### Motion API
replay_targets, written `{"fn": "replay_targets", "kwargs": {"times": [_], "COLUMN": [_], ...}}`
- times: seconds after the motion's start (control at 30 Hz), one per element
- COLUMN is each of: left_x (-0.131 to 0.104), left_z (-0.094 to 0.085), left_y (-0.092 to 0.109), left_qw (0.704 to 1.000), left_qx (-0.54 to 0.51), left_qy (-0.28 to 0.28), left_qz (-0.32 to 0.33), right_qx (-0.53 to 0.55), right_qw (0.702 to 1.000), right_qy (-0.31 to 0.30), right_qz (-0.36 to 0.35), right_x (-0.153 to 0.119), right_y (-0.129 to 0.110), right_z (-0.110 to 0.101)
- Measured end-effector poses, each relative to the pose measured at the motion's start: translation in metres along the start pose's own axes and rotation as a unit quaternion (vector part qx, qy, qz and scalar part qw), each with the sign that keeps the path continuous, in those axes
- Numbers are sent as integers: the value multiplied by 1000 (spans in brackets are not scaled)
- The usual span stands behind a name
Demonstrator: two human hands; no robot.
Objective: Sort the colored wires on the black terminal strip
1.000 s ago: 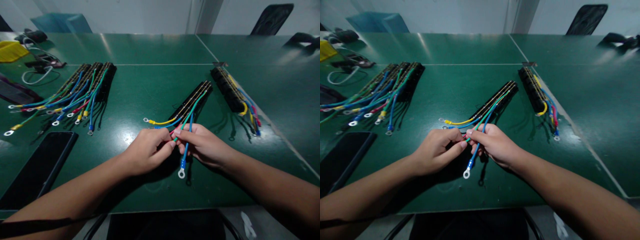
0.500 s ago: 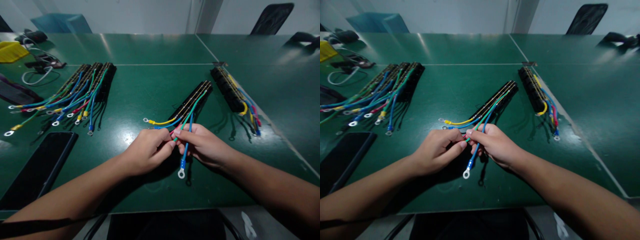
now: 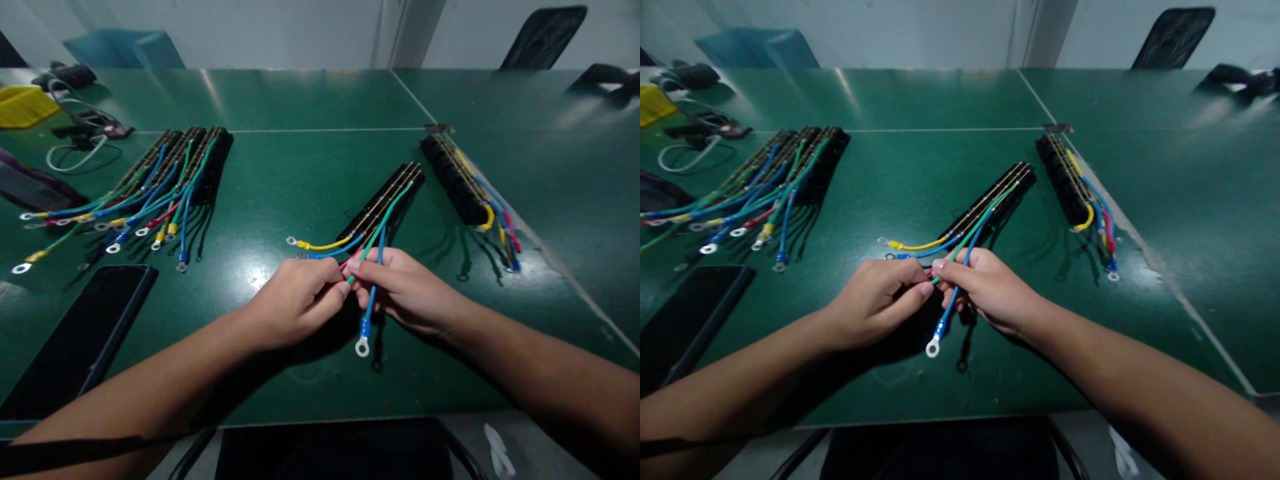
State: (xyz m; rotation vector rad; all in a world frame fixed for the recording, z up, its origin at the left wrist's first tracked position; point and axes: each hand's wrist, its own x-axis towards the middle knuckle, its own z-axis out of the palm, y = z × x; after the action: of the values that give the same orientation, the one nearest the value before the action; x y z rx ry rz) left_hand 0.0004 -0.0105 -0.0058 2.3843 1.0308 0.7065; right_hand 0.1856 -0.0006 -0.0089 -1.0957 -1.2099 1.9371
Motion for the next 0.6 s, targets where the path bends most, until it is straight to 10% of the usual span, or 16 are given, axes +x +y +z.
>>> {"fn": "replay_targets", "kwargs": {"times": [0.6], "left_x": [2], "left_z": [0], "left_y": [-2], "left_qw": [999], "left_qx": [6], "left_qy": [-28], "left_qz": [41], "right_qx": [-2], "right_qw": [1000], "right_qy": [2], "right_qz": [5], "right_x": [0], "right_y": [0], "right_z": [0]}}
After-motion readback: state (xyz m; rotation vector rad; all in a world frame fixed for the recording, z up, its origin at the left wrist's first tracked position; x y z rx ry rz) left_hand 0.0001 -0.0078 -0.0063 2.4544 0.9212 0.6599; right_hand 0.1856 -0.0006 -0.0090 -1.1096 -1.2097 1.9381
